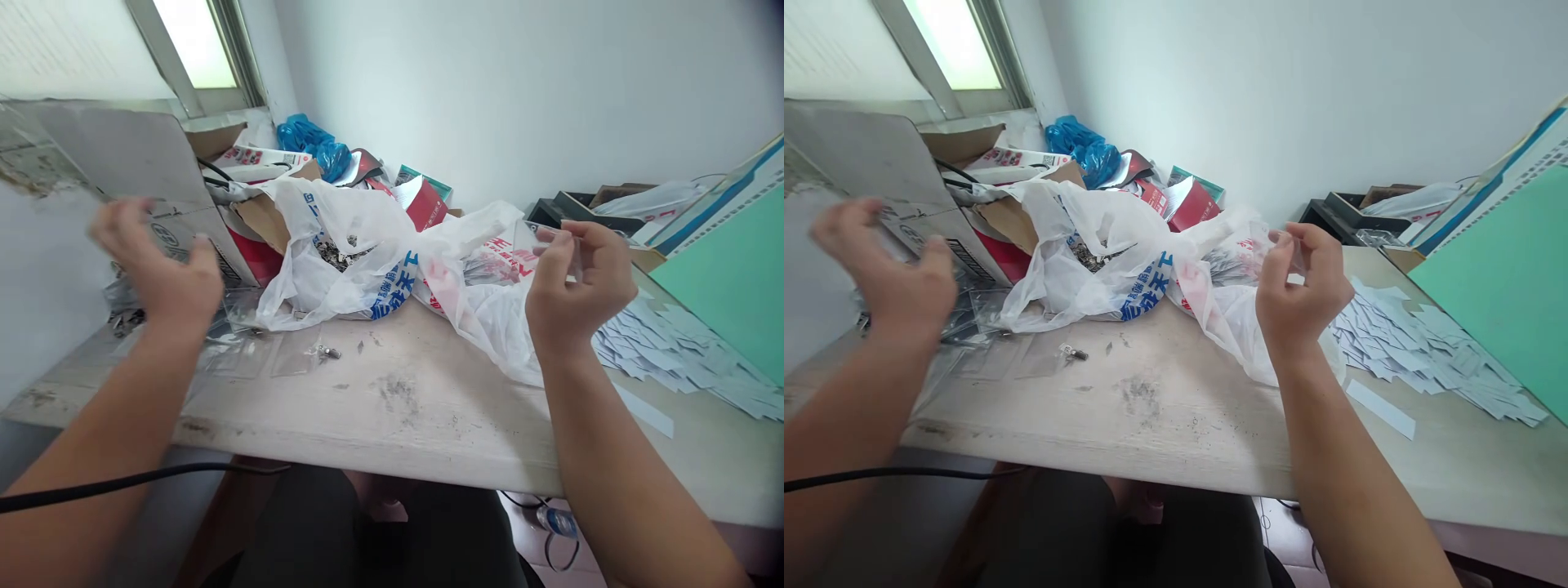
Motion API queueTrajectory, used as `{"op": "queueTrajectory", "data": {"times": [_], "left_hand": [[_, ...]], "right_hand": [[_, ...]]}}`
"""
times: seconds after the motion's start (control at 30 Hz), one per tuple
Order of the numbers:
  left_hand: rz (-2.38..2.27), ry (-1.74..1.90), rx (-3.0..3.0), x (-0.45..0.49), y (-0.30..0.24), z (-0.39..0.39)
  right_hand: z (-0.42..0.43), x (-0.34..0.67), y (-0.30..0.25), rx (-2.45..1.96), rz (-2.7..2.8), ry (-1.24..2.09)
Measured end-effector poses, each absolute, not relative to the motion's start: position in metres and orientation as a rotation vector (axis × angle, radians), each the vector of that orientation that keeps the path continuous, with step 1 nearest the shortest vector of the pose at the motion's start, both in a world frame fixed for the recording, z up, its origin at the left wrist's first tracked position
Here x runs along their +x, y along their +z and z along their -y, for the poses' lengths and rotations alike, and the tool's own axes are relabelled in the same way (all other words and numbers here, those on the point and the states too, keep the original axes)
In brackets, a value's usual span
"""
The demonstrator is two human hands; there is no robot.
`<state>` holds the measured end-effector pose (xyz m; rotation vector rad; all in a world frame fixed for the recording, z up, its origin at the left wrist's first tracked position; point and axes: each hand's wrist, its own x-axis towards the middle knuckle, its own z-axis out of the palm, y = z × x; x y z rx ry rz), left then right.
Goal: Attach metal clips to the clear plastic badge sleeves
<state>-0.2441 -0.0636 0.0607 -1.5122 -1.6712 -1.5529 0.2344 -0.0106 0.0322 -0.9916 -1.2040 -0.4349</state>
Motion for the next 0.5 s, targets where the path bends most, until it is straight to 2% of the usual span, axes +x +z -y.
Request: {"op": "queueTrajectory", "data": {"times": [0.1,0.2,0.3,0.5], "left_hand": [[1.698,-1.530,-1.933,-0.177,0.055,0.036],[2.139,-1.018,-2.249,-0.131,0.054,-0.013],[2.424,-0.560,-2.215,-0.116,0.045,-0.055],[2.442,-0.433,-2.156,-0.118,0.022,-0.083]], "right_hand": [[0.023,0.225,0.037,-0.805,1.218,-0.411],[0.033,0.215,0.037,-0.762,1.203,-0.294],[0.038,0.208,0.035,-0.811,1.232,-0.243],[0.039,0.205,0.026,-0.835,1.351,-0.150]]}}
